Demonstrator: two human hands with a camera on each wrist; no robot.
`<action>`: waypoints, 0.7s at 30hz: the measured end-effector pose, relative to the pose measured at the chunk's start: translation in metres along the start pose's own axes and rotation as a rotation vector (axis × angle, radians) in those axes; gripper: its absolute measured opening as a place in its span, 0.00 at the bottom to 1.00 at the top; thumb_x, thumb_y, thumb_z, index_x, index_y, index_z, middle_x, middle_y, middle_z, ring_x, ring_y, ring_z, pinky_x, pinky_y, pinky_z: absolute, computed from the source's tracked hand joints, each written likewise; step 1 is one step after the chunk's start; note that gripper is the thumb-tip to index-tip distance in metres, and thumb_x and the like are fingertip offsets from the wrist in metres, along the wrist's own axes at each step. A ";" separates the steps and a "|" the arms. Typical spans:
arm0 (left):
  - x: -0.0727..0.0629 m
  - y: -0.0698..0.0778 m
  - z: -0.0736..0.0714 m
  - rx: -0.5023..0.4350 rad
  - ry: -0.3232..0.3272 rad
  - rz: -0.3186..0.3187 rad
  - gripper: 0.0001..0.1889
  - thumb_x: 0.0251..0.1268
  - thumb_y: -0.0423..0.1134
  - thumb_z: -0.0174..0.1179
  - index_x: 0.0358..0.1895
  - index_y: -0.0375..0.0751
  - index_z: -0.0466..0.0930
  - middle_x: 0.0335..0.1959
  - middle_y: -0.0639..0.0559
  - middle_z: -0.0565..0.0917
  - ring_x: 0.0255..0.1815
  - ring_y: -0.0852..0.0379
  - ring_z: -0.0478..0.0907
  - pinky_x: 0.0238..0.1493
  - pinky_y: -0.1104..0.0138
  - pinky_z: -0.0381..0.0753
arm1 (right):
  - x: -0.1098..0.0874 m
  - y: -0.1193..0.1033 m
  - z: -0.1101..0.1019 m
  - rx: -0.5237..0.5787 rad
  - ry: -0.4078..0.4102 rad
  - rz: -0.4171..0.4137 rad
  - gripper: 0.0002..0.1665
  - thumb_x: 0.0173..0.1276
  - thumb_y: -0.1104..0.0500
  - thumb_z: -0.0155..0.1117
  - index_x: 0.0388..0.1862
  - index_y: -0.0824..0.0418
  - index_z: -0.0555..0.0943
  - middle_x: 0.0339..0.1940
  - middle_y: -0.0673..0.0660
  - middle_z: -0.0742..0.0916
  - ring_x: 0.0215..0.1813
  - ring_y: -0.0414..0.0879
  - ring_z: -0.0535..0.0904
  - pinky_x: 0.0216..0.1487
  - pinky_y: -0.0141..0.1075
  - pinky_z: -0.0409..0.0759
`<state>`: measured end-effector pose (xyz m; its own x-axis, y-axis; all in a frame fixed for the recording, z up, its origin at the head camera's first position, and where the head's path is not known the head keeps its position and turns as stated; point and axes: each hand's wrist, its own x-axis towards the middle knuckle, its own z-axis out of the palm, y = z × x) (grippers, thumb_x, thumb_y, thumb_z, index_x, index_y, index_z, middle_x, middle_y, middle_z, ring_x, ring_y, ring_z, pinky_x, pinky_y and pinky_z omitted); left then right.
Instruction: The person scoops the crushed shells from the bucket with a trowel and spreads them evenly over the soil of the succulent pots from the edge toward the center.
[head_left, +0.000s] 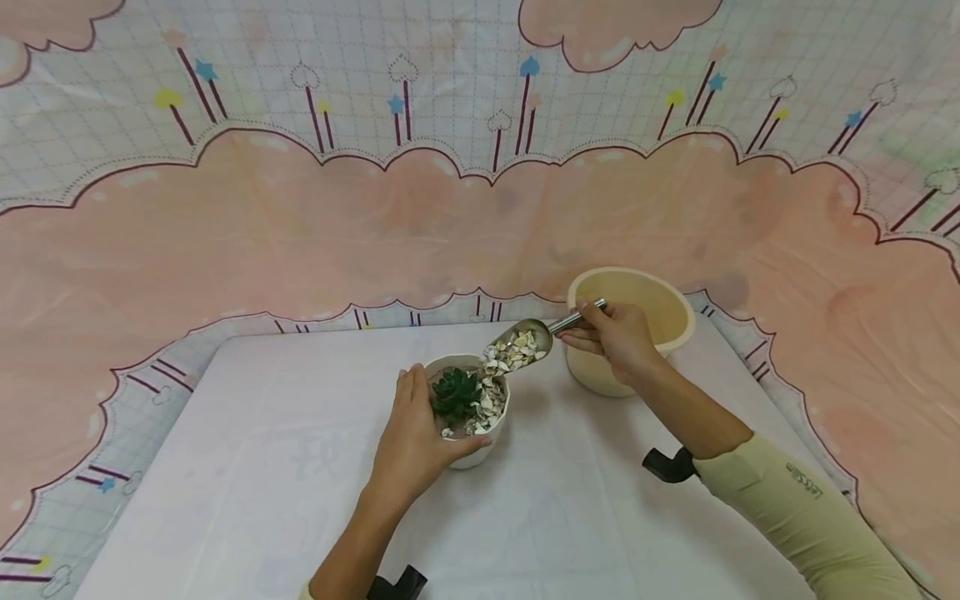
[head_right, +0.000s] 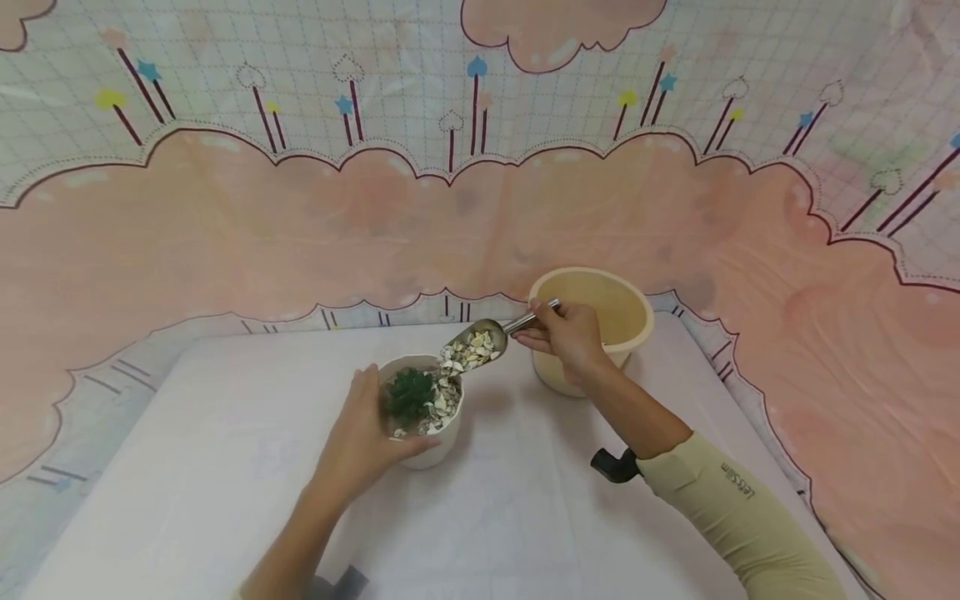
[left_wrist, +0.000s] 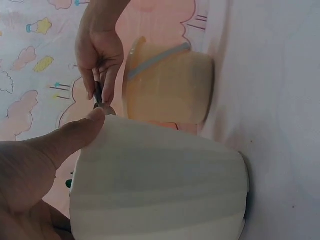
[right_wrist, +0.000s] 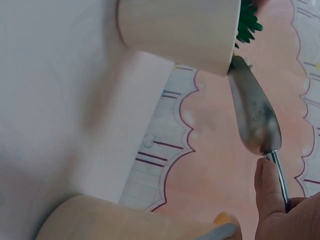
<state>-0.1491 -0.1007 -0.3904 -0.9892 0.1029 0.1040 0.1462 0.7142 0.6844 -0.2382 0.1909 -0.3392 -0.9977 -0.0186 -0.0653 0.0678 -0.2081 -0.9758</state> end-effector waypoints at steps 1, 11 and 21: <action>0.000 0.000 0.000 0.004 0.006 0.003 0.71 0.45 0.55 0.86 0.82 0.21 0.45 0.83 0.27 0.50 0.84 0.32 0.43 0.77 0.41 0.58 | 0.000 0.000 0.000 -0.001 -0.003 -0.001 0.18 0.86 0.62 0.54 0.54 0.80 0.74 0.31 0.59 0.91 0.36 0.46 0.92 0.47 0.37 0.87; 0.005 -0.006 -0.003 -0.049 -0.039 0.038 0.68 0.46 0.50 0.87 0.82 0.22 0.48 0.83 0.28 0.51 0.85 0.33 0.44 0.76 0.40 0.59 | 0.000 -0.001 -0.003 0.010 -0.019 -0.003 0.14 0.85 0.62 0.55 0.49 0.76 0.77 0.32 0.60 0.91 0.37 0.47 0.92 0.48 0.38 0.87; 0.005 -0.003 -0.002 -0.015 -0.018 0.009 0.69 0.46 0.53 0.86 0.82 0.22 0.47 0.83 0.26 0.50 0.84 0.31 0.44 0.76 0.40 0.60 | 0.001 -0.001 -0.004 0.018 -0.029 -0.010 0.13 0.85 0.63 0.54 0.45 0.74 0.78 0.32 0.61 0.91 0.36 0.48 0.92 0.48 0.39 0.87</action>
<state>-0.1542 -0.1038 -0.3909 -0.9878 0.1217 0.0972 0.1549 0.7028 0.6943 -0.2389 0.1952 -0.3388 -0.9978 -0.0445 -0.0492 0.0581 -0.2258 -0.9724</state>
